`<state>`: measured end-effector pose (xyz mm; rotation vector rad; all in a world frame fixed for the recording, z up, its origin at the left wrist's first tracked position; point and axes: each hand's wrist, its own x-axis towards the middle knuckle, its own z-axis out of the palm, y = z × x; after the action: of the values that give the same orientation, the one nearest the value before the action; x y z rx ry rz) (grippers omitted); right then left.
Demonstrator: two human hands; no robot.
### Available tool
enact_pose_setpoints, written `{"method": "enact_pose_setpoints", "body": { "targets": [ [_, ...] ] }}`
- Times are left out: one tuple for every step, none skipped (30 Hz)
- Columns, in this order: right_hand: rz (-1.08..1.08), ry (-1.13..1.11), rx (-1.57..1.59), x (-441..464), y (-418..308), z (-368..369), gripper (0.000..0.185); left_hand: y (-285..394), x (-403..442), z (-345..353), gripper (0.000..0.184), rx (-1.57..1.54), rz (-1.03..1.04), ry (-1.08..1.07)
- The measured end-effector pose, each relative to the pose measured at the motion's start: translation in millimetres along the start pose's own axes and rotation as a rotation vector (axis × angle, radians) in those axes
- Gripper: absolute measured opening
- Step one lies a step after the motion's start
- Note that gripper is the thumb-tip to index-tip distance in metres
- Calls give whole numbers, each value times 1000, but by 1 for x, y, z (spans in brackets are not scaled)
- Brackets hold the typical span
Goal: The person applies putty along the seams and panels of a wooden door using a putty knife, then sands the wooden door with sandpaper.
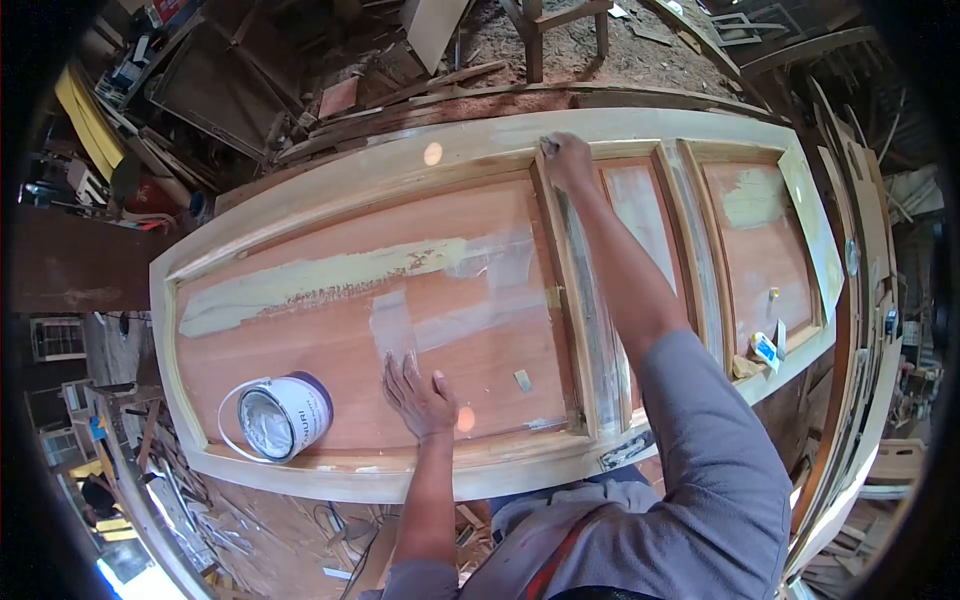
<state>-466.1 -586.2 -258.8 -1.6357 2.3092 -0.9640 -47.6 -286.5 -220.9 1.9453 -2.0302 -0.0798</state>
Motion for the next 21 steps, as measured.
{"method": "enact_pose_setpoints", "body": {
  "targets": [
    [29, -35, 15, -14, -2, -11, 18, 1, 5, 2, 58, -3, 3, 8],
    [59, -77, 31, -27, -5, -17, 18, 1, 6, 1, 59, -2, 2, 11],
    [44, -53, 55, -42, -5, -21, 19, 0, 1, -1, 59, 1, 3, 2],
    [25, -23, 80, -50, -4, -25, 20, 1, 0, 0, 59, 3, 0, -1],
    [8, 11, 108, -53, -6, -26, 21, 1, 2, 1, 59, 6, 0, -2],
    [8, 16, 102, -45, -5, -20, 21, -1, 1, 0, 59, 13, 5, -4],
    [4, 22, 96, -22, -3, -11, 21, -1, 1, 0, 59, 15, 9, -2],
    [-3, 29, 90, 3, -3, -2, 21, -1, 2, 0, 59, 17, 12, 3],
    [-9, 33, 84, 14, -8, 1, 21, 0, 2, 0, 59, 19, 13, 5],
    [13, -9, 70, 13, -8, 1, 20, -1, 3, -1, 59, 23, 11, 6],
    [39, -57, 50, 10, -4, -3, 20, -1, 1, -1, 60, 24, 8, -3],
    [56, -100, 27, 9, -5, -9, 19, 1, 1, -1, 60, 18, 2, -3],
    [32, -65, 63, 2, -7, -15, 19, 2, 4, 1, 60, 13, -3, 1],
    [12, -37, 101, -24, -6, -22, 19, 1, 4, 2, 60, 13, -10, -1],
    [2, -13, 141, -42, -7, -26, 19, 0, 1, 0, 60, 17, -13, -11],
    [2, 10, 132, -40, -12, -24, 18, 0, 2, 0, 60, 9, -9, -8],
    [8, 33, 123, -39, -16, -23, 18, 0, 2, -1, 61, 2, -1, -8],
    [18, 58, 112, -39, -18, -23, 18, 0, 2, -2, 61, -6, 11, -11],
    [-4, 66, 80, -24, -12, -15, 17, -1, 2, 0, 60, -2, 14, -1],
    [-29, 74, 50, 2, -3, 1, 16, -2, 2, 3, 60, 1, 16, 12],
    [-55, 76, 18, 13, -8, 2, 16, -2, 1, 2, 59, 5, 12, 21]
  ]
}}
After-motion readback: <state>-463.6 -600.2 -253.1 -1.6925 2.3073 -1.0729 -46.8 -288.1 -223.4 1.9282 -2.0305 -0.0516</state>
